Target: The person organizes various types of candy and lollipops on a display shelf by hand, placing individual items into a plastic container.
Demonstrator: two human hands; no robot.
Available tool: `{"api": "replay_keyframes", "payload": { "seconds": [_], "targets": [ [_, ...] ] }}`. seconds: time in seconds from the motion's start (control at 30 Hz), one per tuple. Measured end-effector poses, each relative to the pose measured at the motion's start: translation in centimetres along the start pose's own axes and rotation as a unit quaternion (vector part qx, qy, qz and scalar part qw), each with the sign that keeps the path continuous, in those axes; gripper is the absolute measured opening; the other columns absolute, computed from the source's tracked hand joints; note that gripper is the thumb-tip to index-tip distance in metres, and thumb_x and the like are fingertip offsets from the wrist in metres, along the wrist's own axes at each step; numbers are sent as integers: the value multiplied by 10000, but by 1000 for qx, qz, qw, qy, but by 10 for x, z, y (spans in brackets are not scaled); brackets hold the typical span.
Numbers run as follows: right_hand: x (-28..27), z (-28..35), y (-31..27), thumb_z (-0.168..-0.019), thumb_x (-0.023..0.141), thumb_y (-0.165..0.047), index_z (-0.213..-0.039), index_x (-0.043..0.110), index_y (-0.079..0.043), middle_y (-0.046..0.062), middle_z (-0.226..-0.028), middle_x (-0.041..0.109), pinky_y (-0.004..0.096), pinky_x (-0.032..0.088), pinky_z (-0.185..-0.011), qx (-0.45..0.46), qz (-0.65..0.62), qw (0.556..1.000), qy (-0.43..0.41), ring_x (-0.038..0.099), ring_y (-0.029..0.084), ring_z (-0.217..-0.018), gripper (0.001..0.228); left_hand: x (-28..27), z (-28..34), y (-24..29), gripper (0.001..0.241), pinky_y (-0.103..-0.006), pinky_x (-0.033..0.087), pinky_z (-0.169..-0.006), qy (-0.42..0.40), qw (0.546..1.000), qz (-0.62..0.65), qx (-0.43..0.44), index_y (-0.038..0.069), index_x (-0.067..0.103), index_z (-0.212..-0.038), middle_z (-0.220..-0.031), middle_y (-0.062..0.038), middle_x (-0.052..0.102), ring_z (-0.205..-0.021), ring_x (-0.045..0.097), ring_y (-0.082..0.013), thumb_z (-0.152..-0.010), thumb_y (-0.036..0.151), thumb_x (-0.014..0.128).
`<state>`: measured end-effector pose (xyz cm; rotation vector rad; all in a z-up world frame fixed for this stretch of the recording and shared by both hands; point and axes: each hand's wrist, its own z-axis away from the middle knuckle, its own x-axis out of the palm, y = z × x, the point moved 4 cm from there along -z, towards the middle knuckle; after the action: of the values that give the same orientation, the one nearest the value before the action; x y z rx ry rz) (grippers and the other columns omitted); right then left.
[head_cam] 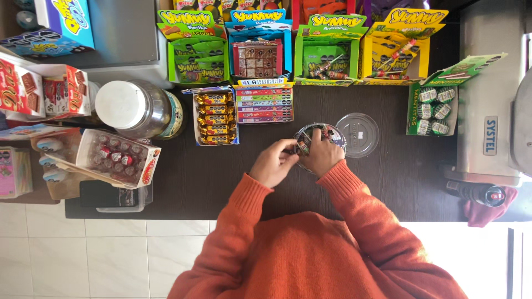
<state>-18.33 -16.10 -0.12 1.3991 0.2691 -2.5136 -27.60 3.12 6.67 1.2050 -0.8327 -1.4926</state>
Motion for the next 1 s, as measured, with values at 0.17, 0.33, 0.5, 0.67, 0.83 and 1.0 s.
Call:
{"api": "replay_keyframes", "payload": {
  "seconds": [0.17,0.33,0.5,0.67,0.83,1.0],
  "targets": [
    [-13,12,-4,-915,955,-647,-1557,512,-257,237,-1437,840,706,702,-961,21,-28,999,36,922,571,-1185,872,-78,-59,50,286,-631,812,-1064,104,979,-172,37,112,851,-1493,-1374,-309,886,-1254,907,-543,-1251,257,798],
    [-32,15,0,-967,928,-558,-1529,527,-167,332,-1425,740,772,702,-799,-26,-94,995,37,863,650,-1014,794,-153,-219,68,452,-580,679,-1304,196,915,-347,68,58,750,-1649,-1693,-230,736,-1573,716,-401,-1201,64,803],
    [-23,7,1,-1187,715,-712,-1493,506,-162,343,-1492,728,815,682,-817,-30,-111,992,44,861,669,-1086,663,-172,-332,14,793,-576,590,-1320,106,814,-570,15,68,710,-1645,-1594,-249,752,-1497,703,-449,-927,-41,1029],
    [-25,7,-2,-1058,891,-636,-1495,535,-166,310,-1354,742,723,706,-764,-32,-92,995,35,855,586,-1008,734,-167,-343,8,279,-519,777,-927,3,760,-647,-56,-37,850,-1367,-1384,-238,824,-1033,831,-320,-1107,-17,949],
    [-28,10,0,-1005,897,-594,-1462,559,-167,324,-1351,757,754,683,-750,-38,-116,991,49,849,635,-1024,711,-179,-332,4,125,-420,728,-666,50,822,-567,5,-33,817,-1179,-1238,-224,792,-769,786,-247,-1222,70,873],
    [-26,10,-2,-985,924,-599,-1454,540,-154,345,-1396,743,772,688,-800,-33,-126,991,28,851,661,-1026,752,-185,-325,6,261,-491,744,-712,49,816,-573,61,134,861,-1094,-803,-36,864,-688,837,-240,-1311,280,869]
  ]
}}
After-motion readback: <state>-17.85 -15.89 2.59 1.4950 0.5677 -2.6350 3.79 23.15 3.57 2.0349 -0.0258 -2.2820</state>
